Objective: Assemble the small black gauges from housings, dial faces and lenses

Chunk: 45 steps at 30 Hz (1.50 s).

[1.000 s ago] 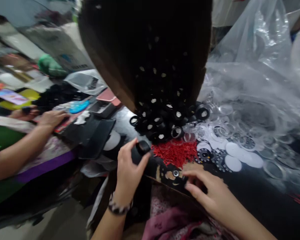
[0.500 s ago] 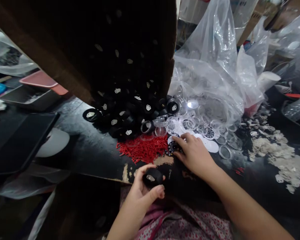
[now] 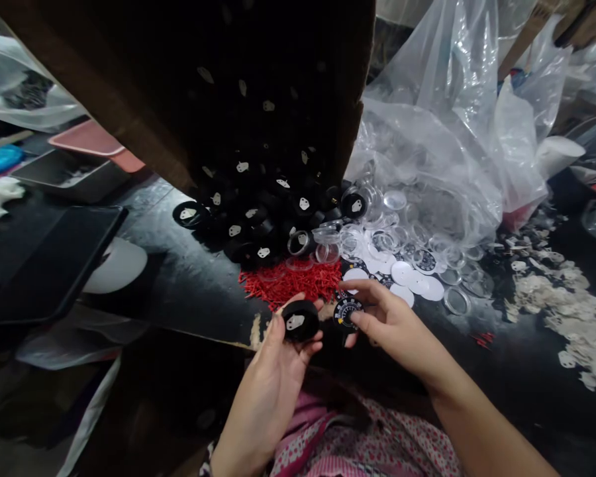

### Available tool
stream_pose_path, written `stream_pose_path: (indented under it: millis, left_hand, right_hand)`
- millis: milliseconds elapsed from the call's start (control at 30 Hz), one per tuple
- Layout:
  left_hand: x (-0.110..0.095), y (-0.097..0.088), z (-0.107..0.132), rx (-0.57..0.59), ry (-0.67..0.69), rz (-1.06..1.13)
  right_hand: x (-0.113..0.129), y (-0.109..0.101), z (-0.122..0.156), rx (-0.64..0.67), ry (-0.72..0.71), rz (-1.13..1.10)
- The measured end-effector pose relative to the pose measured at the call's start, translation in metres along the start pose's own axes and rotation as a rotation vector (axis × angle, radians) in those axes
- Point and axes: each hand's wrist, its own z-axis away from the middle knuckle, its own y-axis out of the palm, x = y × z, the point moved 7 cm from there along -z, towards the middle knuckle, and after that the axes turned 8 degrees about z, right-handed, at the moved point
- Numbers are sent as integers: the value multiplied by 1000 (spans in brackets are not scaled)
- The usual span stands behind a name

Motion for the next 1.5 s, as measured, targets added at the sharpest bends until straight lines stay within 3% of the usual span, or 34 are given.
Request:
stream_pose_path:
  millis: [200, 367, 500, 600, 767, 933, 1033, 1100, 1167, 1367, 1500]
  left_hand:
    - [13, 11, 4, 63, -26, -36]
    - [22, 7, 8, 52, 25, -158]
    - [25, -2, 5, 85, 50, -264]
    - [24, 1, 6, 144, 50, -307]
    - [17, 2, 12, 154, 69, -514]
    - [0, -30, 13, 53, 157, -659]
    - [-13, -49, 10, -58, 216, -592]
    - [-17, -51, 9, -71, 221, -488]
    - [-17, -46, 8, -44, 204, -352]
    - [-8, -29, 8, -43, 69, -72]
    - [6, -15, 8, 13, -134, 104]
  right_hand:
    - [15, -3, 8, -260, -117, 296]
    - [18, 5, 12, -364, -163, 387]
    - [13, 4, 9, -314, -105, 445]
    - [9, 2, 11, -271, -59, 481]
    - [4, 14, 20, -95, -51, 432]
    - [10, 24, 12, 14, -150, 593]
    - [18, 29, -8, -54, -249, 1036]
    - [20, 35, -21, -62, -299, 1302]
    - [20, 41, -30, -37, -359, 1424]
    - [14, 40, -33, -9, -359, 1365]
    - [21, 36, -19, -26, -391, 1017]
